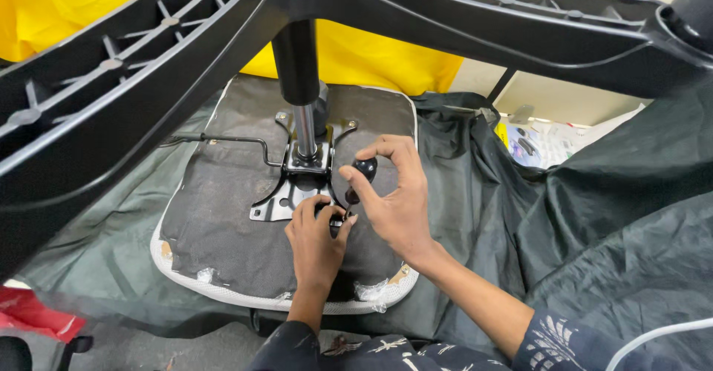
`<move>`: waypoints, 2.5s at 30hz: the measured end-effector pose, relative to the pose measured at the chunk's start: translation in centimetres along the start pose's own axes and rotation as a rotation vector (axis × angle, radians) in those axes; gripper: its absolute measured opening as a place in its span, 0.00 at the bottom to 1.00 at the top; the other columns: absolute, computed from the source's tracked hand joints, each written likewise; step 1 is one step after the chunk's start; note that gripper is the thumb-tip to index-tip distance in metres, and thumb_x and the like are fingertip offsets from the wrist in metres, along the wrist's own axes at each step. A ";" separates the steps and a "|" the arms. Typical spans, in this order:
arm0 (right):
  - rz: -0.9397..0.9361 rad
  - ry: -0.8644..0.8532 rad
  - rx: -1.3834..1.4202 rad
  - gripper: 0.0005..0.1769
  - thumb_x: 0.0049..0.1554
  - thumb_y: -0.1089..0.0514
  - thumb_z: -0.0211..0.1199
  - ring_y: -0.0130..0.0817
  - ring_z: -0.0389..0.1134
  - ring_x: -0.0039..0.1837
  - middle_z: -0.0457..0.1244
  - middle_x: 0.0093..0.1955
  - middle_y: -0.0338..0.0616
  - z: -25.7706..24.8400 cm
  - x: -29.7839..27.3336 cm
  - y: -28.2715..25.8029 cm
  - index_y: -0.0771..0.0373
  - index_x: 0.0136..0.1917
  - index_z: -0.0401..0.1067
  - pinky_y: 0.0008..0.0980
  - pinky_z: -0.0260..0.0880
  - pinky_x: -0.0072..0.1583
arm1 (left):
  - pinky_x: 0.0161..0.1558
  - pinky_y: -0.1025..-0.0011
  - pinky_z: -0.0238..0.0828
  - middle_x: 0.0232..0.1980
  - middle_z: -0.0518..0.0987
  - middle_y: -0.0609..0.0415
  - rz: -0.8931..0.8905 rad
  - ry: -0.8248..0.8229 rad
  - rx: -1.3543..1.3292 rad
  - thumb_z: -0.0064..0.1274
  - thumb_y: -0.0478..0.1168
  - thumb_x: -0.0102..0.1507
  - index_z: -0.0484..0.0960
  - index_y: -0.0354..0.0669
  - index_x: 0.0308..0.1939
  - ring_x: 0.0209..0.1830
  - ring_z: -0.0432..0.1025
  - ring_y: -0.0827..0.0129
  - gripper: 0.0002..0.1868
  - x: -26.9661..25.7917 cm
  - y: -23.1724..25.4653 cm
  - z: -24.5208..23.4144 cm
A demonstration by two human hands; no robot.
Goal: The person uses a screwdriver to tighten screws on the metal base of an office chair. They work on multiple screw holes around the central pole, then lift the chair seat to inspect the underside before placing it back down.
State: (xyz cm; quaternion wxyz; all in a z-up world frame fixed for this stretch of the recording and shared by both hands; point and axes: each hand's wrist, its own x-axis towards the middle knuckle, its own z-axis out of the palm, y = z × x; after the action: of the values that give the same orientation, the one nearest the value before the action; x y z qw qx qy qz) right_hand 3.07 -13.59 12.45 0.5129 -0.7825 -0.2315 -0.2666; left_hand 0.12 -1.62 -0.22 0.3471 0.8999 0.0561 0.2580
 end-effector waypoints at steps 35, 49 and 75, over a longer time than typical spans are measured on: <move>-0.018 0.043 -0.128 0.11 0.57 0.62 0.71 0.41 0.67 0.62 0.62 0.59 0.49 1.2 -0.7 -2.8 0.61 0.54 0.76 0.35 0.67 0.64 | 0.58 0.55 0.60 0.56 0.75 0.59 0.059 0.015 -0.073 0.70 0.45 0.54 0.85 0.48 0.38 0.62 0.66 0.60 0.13 -0.5 -1.5 -0.2; 0.021 0.018 -0.156 0.12 0.56 0.61 0.71 0.37 0.68 0.62 0.66 0.57 0.47 1.8 -0.5 -4.2 0.61 0.52 0.74 0.35 0.69 0.63 | 0.58 0.54 0.60 0.56 0.75 0.59 0.058 -0.003 -0.066 0.69 0.45 0.54 0.85 0.48 0.38 0.63 0.65 0.60 0.12 -0.4 -1.4 -0.4; 0.088 0.062 0.016 0.14 0.59 0.61 0.65 0.34 0.68 0.62 0.66 0.57 0.42 0.9 -0.6 -3.0 0.61 0.59 0.70 0.31 0.65 0.66 | 0.59 0.55 0.59 0.56 0.75 0.58 0.058 -0.007 -0.090 0.68 0.45 0.56 0.85 0.47 0.39 0.64 0.66 0.60 0.12 -0.7 -1.4 -0.7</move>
State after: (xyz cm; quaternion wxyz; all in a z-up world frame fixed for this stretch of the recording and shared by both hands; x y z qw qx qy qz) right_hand 0.89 -11.70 13.85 0.5374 -0.7790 -0.1831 -0.2662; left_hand -0.75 -0.37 -0.97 0.3800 0.8854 0.0173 0.2671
